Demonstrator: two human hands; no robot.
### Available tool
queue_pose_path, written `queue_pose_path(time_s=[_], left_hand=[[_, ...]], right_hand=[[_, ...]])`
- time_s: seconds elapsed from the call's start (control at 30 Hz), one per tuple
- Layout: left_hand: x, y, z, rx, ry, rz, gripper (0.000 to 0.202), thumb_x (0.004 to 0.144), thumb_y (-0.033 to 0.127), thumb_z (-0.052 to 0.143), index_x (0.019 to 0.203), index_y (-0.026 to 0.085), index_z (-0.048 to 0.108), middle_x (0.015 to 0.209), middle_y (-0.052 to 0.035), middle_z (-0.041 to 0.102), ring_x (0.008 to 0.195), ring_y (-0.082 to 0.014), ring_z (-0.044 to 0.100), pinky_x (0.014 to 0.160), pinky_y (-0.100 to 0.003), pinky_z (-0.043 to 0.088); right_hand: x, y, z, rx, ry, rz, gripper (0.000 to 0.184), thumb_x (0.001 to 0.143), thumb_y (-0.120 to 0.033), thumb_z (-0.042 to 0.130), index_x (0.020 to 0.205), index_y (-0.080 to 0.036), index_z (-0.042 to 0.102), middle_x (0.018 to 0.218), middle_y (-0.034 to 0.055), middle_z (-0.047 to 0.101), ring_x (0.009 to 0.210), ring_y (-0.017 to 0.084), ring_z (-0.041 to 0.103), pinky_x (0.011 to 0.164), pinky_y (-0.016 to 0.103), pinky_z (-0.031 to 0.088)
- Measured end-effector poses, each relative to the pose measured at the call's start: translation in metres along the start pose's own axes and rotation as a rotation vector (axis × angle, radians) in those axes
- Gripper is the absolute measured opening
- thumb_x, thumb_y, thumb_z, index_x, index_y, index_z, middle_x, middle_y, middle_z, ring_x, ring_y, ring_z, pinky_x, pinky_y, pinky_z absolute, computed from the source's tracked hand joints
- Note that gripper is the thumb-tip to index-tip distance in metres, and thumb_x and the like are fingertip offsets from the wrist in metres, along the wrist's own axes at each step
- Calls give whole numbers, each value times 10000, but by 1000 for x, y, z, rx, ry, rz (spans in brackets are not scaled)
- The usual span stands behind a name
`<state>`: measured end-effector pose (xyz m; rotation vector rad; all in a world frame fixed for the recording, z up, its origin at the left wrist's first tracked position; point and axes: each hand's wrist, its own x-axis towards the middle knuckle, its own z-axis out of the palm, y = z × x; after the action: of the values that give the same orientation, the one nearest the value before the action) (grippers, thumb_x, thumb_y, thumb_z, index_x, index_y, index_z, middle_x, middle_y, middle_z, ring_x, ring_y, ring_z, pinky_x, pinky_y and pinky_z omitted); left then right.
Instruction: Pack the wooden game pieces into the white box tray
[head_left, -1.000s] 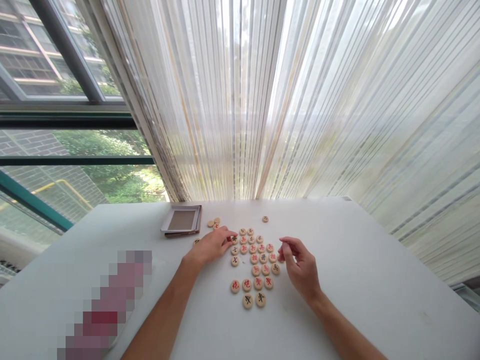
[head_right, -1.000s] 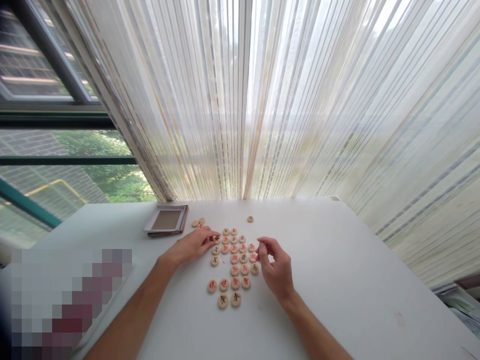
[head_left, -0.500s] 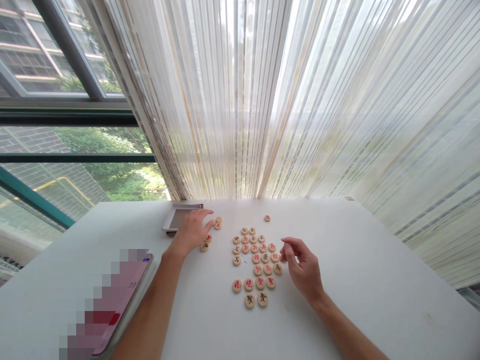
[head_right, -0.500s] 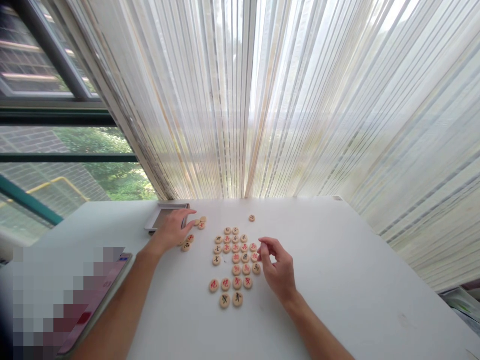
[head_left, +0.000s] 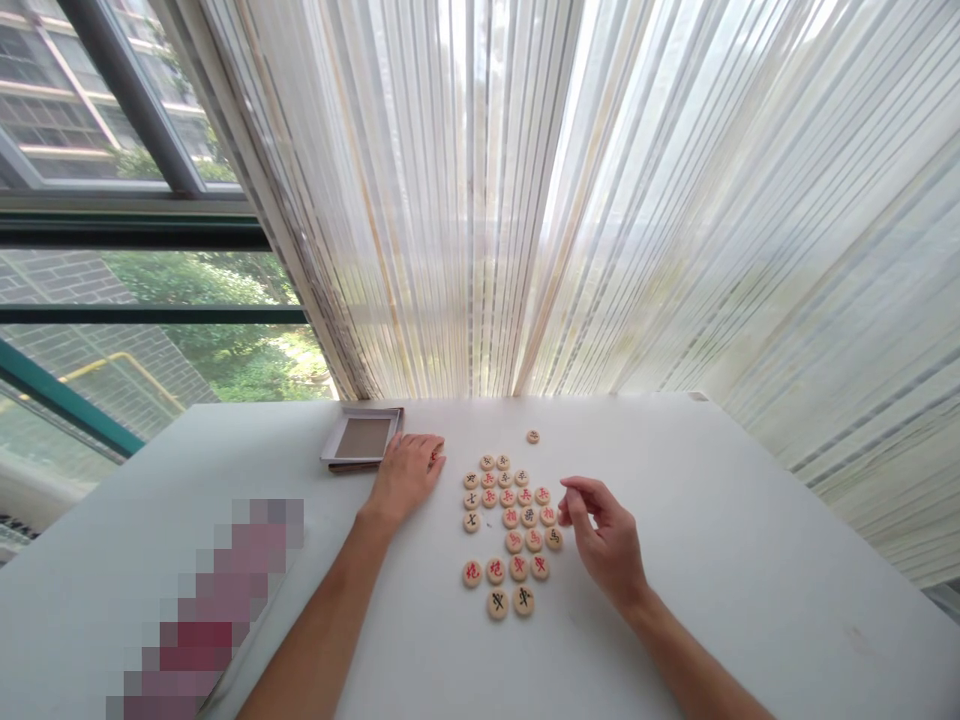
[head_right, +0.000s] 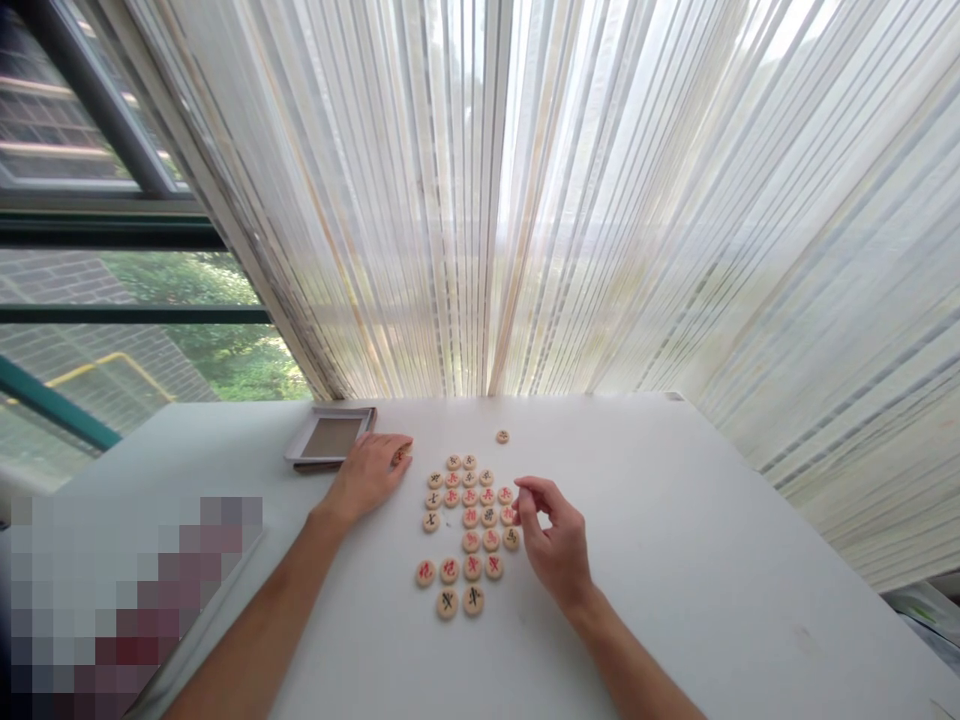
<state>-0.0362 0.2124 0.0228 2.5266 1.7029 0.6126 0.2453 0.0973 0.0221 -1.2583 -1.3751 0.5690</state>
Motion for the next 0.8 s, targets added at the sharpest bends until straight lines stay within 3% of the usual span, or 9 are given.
queue_pose_path(time_s=[0.23, 0.33, 0.43, 0.53, 0.67, 0.8], left_hand=[[0, 11, 7, -5, 85, 27, 284, 917, 198, 532, 1183, 176, 629, 1133, -100, 708, 1095, -270, 612, 1070, -454, 352], [0, 10, 9, -19, 100, 44, 234, 917, 171, 530, 1112, 166, 658, 1074, -103, 719, 1041, -272, 628, 1048, -467, 374], [2, 9, 7, -50, 105, 61, 196, 916, 181, 548, 1071, 160, 667, 1039, -104, 722, 998, -268, 639, 1025, -467, 405], [5, 11, -4, -87, 115, 76, 238, 939, 209, 537, 1153, 170, 634, 1080, -92, 709, 1001, -245, 639, 986, -430, 454], [6, 27, -27, -368, 118, 70, 311, 973, 318, 516, 1254, 207, 586, 1116, -73, 685, 947, -202, 646, 890, -369, 523], [2, 54, -46, -761, -55, 96, 375, 951, 419, 552, 1259, 213, 605, 1133, -81, 683, 907, -185, 671, 839, -330, 562]], right_hand=[[-1, -1, -1, -4, 1, -35, 163, 969, -322, 533, 1013, -197, 627, 711, 8, 663, 638, 158, 671, 608, 266, 573], [0, -2, -1, -15, -1, -41, 159, 969, -314, 530, 1011, -198, 629, 710, 9, 666, 635, 158, 672, 600, 261, 568], [0, -1, 0, -40, -14, -42, 161, 968, -309, 527, 1013, -198, 634, 717, 15, 673, 640, 163, 675, 549, 245, 548], [-1, 0, 0, -72, -23, -64, 157, 965, -297, 531, 1015, -199, 643, 738, 21, 684, 656, 166, 679, 561, 248, 551], [-3, 0, 0, -103, -43, -116, 136, 956, -265, 544, 1019, -206, 649, 773, 24, 694, 678, 166, 678, 612, 262, 563], [-4, -6, 3, -118, -86, -191, 137, 940, -218, 563, 1049, -212, 646, 837, 36, 690, 715, 169, 664, 650, 282, 561]])
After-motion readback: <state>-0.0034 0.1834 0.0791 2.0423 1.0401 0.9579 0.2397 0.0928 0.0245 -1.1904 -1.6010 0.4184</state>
